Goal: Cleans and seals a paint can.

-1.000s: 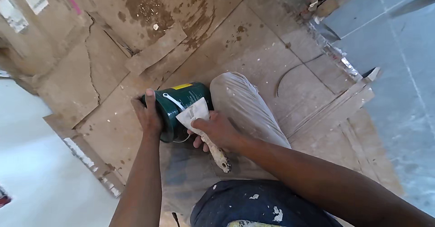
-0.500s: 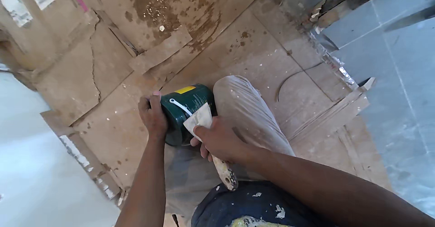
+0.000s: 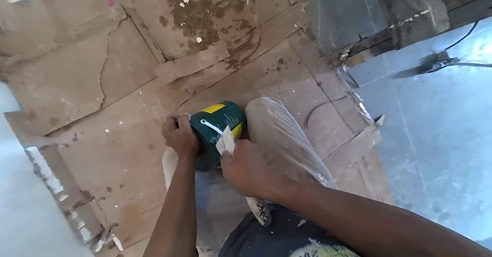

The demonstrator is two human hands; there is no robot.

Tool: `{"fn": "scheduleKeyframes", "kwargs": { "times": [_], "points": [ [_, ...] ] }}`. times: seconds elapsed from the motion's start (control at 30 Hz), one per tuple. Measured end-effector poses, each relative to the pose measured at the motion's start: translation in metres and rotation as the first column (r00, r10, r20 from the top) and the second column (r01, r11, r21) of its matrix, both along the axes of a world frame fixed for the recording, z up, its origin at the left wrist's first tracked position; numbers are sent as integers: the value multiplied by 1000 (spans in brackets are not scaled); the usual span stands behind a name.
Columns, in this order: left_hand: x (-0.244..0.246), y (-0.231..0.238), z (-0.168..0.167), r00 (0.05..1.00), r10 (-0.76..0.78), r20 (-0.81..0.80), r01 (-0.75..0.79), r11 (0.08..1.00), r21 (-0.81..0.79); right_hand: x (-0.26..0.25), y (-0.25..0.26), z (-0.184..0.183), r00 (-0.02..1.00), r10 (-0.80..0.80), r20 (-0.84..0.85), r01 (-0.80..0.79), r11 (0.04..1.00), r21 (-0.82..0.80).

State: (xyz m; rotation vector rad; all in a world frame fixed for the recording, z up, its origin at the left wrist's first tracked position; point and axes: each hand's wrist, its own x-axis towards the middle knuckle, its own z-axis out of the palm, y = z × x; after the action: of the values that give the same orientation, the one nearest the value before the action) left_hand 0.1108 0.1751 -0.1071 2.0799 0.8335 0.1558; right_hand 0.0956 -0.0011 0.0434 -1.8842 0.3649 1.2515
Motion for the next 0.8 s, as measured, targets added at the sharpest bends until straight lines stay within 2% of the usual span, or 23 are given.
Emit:
{"fn": "scheduleKeyframes", "kwargs": {
  "times": [0.13,0.37,0.53,0.6,0.63,0.7,0.8],
  "points": [
    [0,-6,4,1000,10,5,-10,1000,9,-5,1,-2,999,-27,20,27,999,-38],
    [-6,-10,7,999,12,-33,-10,998,66,-14,1,-5,956,258,141,-240,961,-136],
    [-6,-8,6,1000,3,-12,-3,999,46,-30,0,-17,844,445,300,-410,895,-174],
    [-6,-9,6,1000,16,-22,-15,999,38,-38,1,-22,801,467,375,-427,884,-190],
    [-7,-10,6,999,24,-29,-23,999,40,-42,2,-24,795,458,397,-416,889,-192],
    [-7,-14,8,998,45,-48,-42,998,52,-45,3,-23,870,352,346,-319,936,-150],
    [-8,-19,9,996,72,-54,-67,994,84,-43,-1,-18,985,8,170,-1,999,-41]
  ]
}}
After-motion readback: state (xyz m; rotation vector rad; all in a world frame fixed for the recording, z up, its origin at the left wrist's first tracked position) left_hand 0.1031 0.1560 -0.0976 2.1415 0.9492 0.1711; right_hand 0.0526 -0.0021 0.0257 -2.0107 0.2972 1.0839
